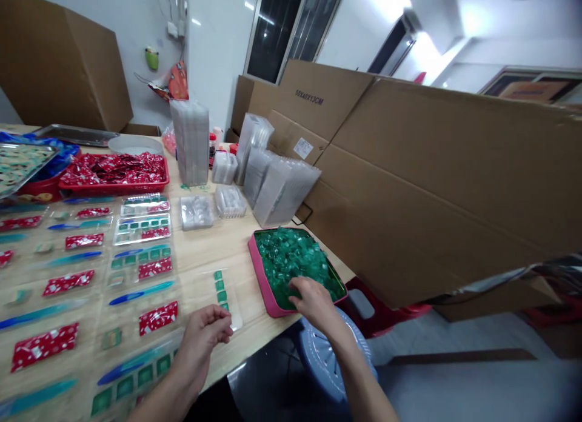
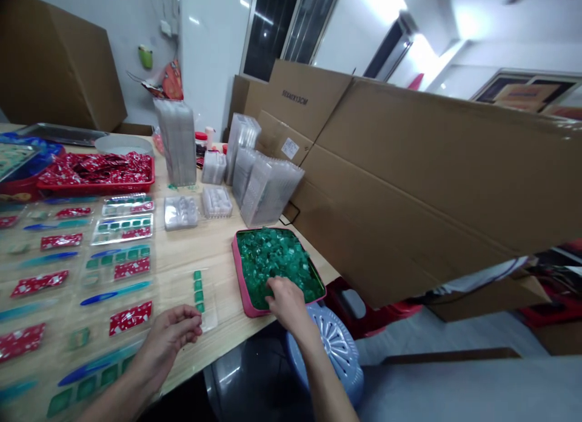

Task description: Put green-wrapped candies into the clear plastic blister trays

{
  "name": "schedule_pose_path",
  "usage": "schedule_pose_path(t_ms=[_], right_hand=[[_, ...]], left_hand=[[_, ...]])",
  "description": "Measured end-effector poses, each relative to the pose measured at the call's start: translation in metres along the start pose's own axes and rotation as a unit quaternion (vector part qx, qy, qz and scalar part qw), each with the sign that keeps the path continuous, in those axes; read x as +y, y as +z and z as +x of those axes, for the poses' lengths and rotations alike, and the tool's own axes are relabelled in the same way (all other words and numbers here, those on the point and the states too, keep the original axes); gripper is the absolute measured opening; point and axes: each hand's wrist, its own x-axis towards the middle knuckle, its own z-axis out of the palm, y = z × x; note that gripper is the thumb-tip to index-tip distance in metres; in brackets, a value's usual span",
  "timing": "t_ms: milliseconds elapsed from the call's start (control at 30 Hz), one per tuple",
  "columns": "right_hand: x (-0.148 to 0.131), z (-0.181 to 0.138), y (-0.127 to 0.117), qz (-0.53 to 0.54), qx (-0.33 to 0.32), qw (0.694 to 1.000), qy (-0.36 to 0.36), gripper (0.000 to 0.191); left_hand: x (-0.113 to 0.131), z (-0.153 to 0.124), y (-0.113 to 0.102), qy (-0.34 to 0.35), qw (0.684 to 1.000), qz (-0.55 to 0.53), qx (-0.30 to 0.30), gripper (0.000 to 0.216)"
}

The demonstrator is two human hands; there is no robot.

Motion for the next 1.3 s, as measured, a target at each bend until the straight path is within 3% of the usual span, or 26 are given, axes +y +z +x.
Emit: schedule_pose_path(t_ms=[100, 200, 267, 333, 433, 700, 800, 867, 967, 1033, 1167, 1233, 1300], right_hand=[[0.014, -0.001, -0.004, 0.018, -0.026, 0.999, 0.023, 0.016], [0.012, -0.002, -0.006, 0.169, 0.015, 0.985, 0.021, 0.012], [0.003, -0.004, -0.005, 0.327, 0.032, 0.944, 0.014, 0.011], [-0.009, -0.007, -0.001, 0.47, 0.012, 0.882, 0.013, 0.017], [-0.034, -0.011, 0.013, 0.603, -0.028, 0.797, 0.033, 0.026], [-0.091, -0.017, 0.054, 0.722, -0.035, 0.684, 0.098, 0.028], [-0.098, -0.021, 0.058, 0.758, -0.072, 0.635, 0.128, 0.031], [-0.101, -0.023, 0.059, 0.768, -0.084, 0.619, 0.141, 0.032], [-0.1, -0.027, 0.063, 0.763, -0.064, 0.626, 0.15, 0.03], [-0.096, -0.028, 0.067, 0.741, -0.044, 0.655, 0.141, 0.027], [-0.083, -0.026, 0.075, 0.631, -0.013, 0.773, 0.061, 0.017], [-0.079, -0.024, 0.076, 0.562, -0.009, 0.827, -0.01, 0.012], [-0.078, -0.021, 0.077, 0.5, -0.016, 0.861, -0.091, 0.01]], left_hand=[[0.001, 0.001, 0.009, -0.012, 1.0, -0.015, -0.023, 0.026], [-0.004, 0.0, 0.012, -0.037, 0.998, -0.028, -0.034, 0.025], [-0.008, 0.0, 0.011, -0.047, 0.998, -0.038, -0.035, 0.026], [-0.011, 0.0, 0.012, -0.055, 0.997, -0.048, -0.037, 0.027], [-0.014, -0.003, 0.014, -0.064, 0.994, -0.07, -0.053, 0.029], [-0.014, -0.017, 0.011, -0.002, 0.986, -0.163, -0.03, 0.03], [-0.017, -0.02, 0.006, 0.03, 0.989, -0.147, -0.01, 0.03], [-0.021, -0.021, 0.003, 0.073, 0.993, -0.095, 0.002, 0.028], [-0.032, -0.024, -0.001, 0.13, 0.991, 0.02, 0.005, 0.023], [-0.044, -0.025, -0.003, 0.142, 0.987, 0.078, -0.007, 0.028], [-0.071, -0.028, -0.005, 0.108, 0.985, 0.128, -0.033, 0.048], [-0.08, -0.028, -0.007, 0.081, 0.987, 0.132, -0.037, 0.048], [-0.083, -0.03, -0.008, 0.059, 0.989, 0.13, -0.038, 0.039]])
